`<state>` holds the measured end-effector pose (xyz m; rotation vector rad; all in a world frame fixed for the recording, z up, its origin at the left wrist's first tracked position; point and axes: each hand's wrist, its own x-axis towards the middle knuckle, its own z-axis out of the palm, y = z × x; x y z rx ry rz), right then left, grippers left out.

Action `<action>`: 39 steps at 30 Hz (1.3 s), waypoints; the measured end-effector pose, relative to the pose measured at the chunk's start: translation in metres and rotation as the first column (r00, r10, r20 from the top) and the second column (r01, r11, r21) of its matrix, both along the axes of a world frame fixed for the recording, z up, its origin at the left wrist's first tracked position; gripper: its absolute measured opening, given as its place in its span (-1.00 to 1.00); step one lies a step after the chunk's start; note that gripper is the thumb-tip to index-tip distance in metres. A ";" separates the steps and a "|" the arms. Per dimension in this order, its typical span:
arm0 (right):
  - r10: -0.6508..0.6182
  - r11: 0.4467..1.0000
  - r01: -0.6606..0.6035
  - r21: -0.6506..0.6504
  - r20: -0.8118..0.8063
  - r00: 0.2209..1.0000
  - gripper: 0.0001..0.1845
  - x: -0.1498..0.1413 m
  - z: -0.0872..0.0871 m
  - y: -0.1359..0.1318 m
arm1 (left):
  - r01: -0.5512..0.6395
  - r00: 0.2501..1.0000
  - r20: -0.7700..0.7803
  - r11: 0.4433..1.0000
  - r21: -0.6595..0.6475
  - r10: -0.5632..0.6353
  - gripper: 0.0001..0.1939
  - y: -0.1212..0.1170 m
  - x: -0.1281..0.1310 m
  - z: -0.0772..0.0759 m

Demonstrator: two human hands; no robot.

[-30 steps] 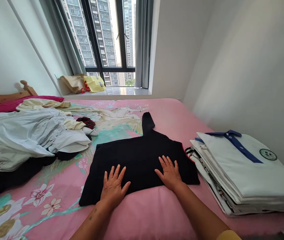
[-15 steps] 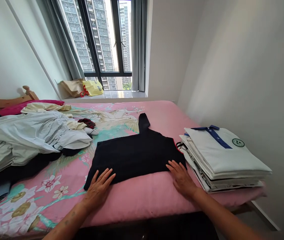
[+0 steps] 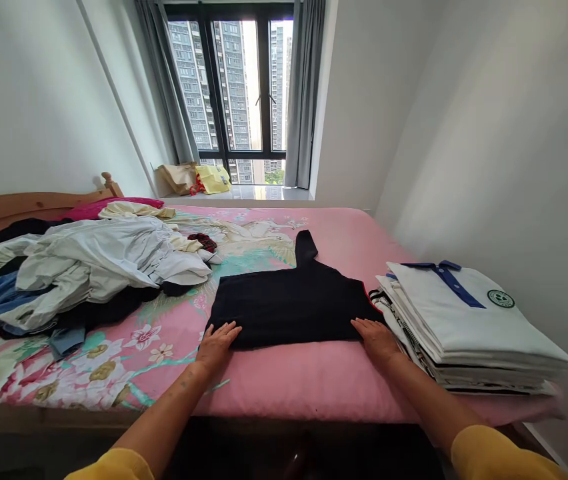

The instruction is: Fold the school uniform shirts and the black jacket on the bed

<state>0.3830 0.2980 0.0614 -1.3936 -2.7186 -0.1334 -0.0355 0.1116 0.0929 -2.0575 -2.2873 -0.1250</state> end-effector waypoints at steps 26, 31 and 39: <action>0.266 0.949 -0.293 -0.115 -0.210 0.941 -0.47 -0.094 0.055 -0.142 | 0.383 0.921 0.065 0.923 0.031 -0.384 -0.55 -0.040 0.063 0.030; 0.216 0.939 -0.253 -0.235 -0.171 0.961 -0.37 -0.088 0.012 -0.121 | 0.087 0.995 0.048 0.996 -0.024 -0.086 -0.41 -0.048 0.029 -0.003; 0.020 0.891 -0.234 -0.388 -0.482 0.876 -0.57 -0.083 0.033 -0.071 | 0.024 0.996 0.085 0.995 -0.100 -0.016 -0.41 -0.025 -0.001 0.008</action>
